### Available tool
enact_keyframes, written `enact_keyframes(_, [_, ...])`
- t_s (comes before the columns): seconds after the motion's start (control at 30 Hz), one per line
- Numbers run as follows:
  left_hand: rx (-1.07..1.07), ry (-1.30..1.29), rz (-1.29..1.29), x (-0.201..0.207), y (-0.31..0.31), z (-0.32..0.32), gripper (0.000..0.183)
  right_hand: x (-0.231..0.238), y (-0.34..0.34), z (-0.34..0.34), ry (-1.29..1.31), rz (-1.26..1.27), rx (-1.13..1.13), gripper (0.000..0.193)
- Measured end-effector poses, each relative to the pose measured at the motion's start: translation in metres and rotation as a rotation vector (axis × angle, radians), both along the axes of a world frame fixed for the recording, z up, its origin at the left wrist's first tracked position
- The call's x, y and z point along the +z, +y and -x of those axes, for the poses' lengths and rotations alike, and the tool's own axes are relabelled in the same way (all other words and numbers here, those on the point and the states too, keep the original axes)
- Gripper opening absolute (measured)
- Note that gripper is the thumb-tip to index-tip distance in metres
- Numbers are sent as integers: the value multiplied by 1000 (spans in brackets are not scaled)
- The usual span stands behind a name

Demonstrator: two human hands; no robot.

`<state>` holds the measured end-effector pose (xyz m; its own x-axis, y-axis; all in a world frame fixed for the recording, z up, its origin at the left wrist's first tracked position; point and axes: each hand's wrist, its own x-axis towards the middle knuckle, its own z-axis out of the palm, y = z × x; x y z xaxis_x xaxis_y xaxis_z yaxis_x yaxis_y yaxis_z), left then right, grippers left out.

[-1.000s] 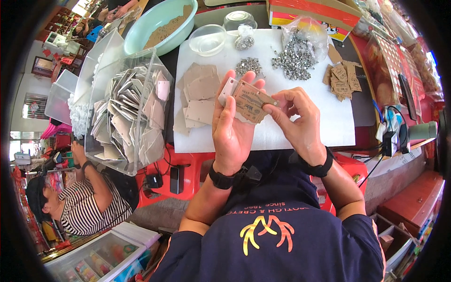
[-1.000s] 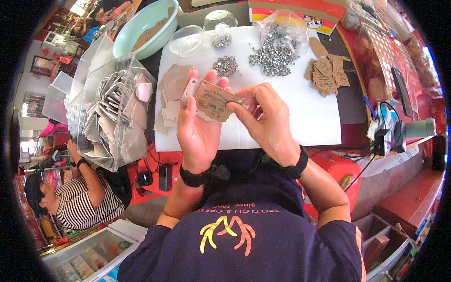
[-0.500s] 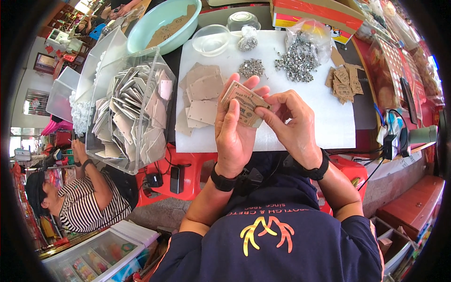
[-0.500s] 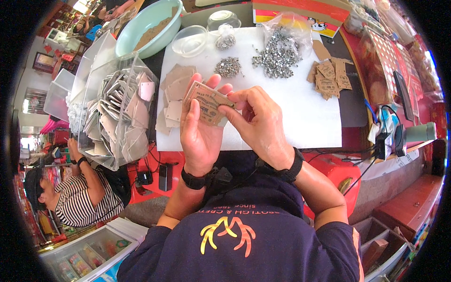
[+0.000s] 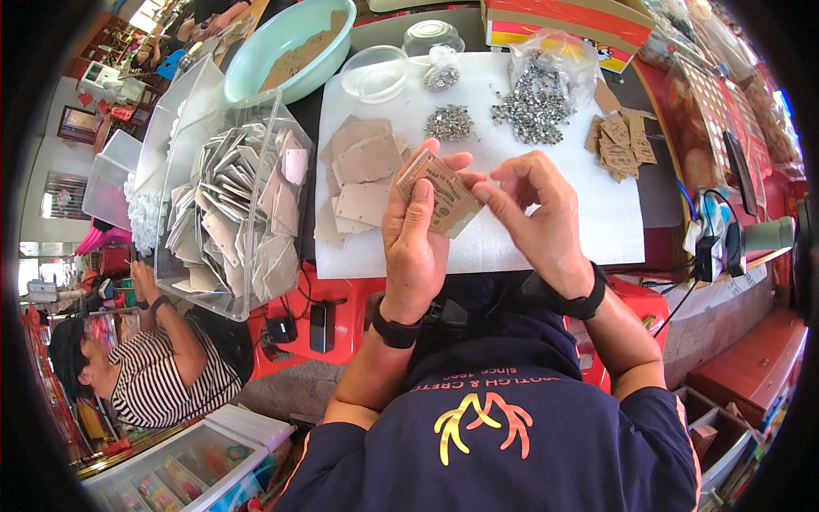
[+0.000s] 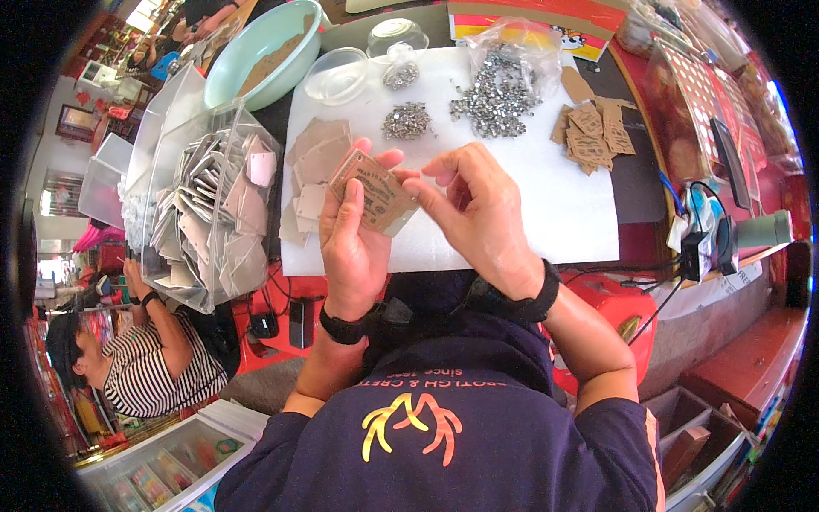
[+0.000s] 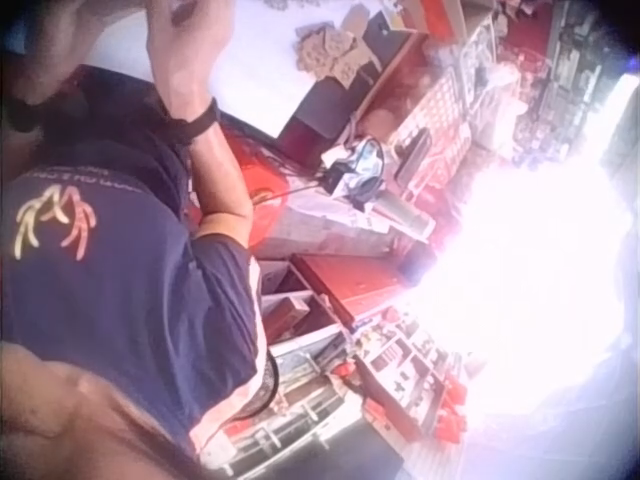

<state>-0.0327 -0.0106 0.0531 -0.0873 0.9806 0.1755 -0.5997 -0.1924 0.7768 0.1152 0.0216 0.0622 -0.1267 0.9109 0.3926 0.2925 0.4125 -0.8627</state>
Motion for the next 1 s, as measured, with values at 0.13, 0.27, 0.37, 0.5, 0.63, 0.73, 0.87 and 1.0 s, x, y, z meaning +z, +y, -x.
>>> enact_keyframes(0.13, [-69, 71, 39, -1, -1, 6, 44, 23, 14, -7, -11, -14, 58, 13])
enact_keyframes(0.27, [-169, 154, 41, 4, -5, 5, 49, 33, 28, -16, -4, 219, 336, 16])
enact_keyframes(0.37, [-222, 257, 24, 6, -7, 11, 53, 43, 32, -15, -61, 409, 515, 15])
enact_keyframes(0.5, [-388, 282, 71, 20, -8, 21, 54, 36, 35, -21, -8, 482, 663, 15])
enact_keyframes(0.63, [-283, 269, 153, 18, -4, 22, 50, 35, 26, -20, 35, 466, 437, 15])
enact_keyframes(0.73, [-134, 129, 199, 7, -3, 20, 36, 16, 24, -23, 218, 502, 351, 19])
enact_keyframes(0.87, [-4, 203, 151, -2, -3, 13, 22, 1, 13, -20, 421, 581, 277, 22])
enact_keyframes(1.0, [48, 397, 101, 2, -2, 16, 15, 7, 8, -28, 339, 618, 297, 25])
